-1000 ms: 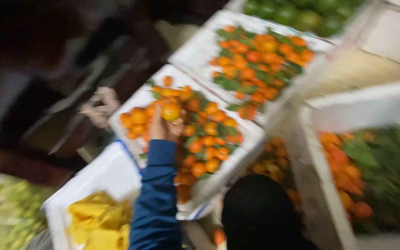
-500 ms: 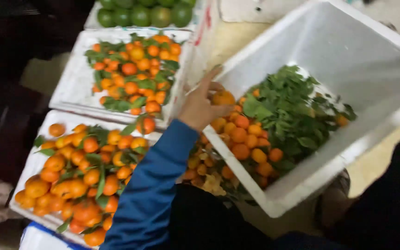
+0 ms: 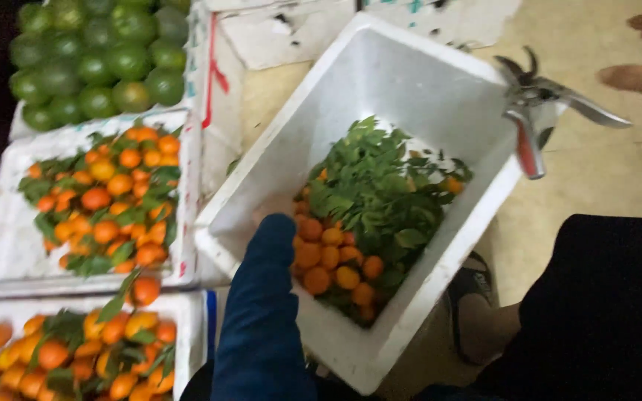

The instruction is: Sorting kumquats by trimming stems with shears and placing them into a styrofoam box, with occasional inspection and peeling.

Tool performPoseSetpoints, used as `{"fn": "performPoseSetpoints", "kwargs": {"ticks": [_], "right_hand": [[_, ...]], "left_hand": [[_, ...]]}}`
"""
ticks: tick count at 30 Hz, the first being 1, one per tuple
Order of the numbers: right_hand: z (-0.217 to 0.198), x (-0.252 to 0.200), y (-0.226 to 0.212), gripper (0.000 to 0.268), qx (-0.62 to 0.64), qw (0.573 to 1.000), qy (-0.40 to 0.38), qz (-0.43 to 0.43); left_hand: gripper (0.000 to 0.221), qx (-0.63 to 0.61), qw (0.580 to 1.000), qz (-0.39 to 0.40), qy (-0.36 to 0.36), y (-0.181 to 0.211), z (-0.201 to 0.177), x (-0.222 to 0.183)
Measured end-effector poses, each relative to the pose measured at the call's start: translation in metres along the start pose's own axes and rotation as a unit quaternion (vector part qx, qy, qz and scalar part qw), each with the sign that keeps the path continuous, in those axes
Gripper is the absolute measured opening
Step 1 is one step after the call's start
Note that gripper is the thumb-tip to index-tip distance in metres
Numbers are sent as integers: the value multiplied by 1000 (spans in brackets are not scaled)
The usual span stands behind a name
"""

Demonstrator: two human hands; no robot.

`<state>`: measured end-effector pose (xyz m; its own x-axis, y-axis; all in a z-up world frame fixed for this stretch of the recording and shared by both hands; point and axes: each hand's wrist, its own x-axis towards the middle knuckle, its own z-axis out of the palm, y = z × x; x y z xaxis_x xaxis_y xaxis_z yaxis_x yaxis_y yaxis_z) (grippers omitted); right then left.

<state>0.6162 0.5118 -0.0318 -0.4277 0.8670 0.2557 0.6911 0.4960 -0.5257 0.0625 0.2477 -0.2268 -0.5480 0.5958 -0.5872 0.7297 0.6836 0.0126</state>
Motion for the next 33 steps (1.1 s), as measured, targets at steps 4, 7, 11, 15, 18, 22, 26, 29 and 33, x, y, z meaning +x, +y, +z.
{"fn": "performPoseSetpoints", "kwargs": {"ticks": [4, 7, 11, 15, 18, 22, 26, 29, 33], "right_hand": [[10, 8, -6, 90, -172, 985, -18, -7], [15, 8, -26, 117, -230, 965, -107, 66], [21, 5, -46, 128, -250, 943, -171, 140], [25, 8, -81, 129, -255, 915, -248, 192], [29, 11, -114, 130, -224, 901, -295, 224], [41, 12, -110, 139, -311, 872, -310, 215], [50, 15, -109, 138, -348, 843, -335, 236], [53, 18, -112, 138, -358, 838, -338, 237], [56, 19, -103, 138, -381, 829, -343, 223]], "left_hand": [[59, 83, 992, -61, -69, 20, -17, -23], [49, 87, 989, -79, -88, 33, -19, -17], [35, 91, 994, 54, -40, 77, -29, -10], [22, 27, 976, 214, -14, 153, -35, -21], [27, -37, 945, 324, 3, 215, -24, -42], [17, -50, 911, 409, 17, 300, 56, -1], [20, 23, 914, 406, 6, 351, 111, 15], [16, 46, 925, 377, 6, 379, 154, 31], [35, 129, 937, 318, -59, 389, 166, 30]]}}
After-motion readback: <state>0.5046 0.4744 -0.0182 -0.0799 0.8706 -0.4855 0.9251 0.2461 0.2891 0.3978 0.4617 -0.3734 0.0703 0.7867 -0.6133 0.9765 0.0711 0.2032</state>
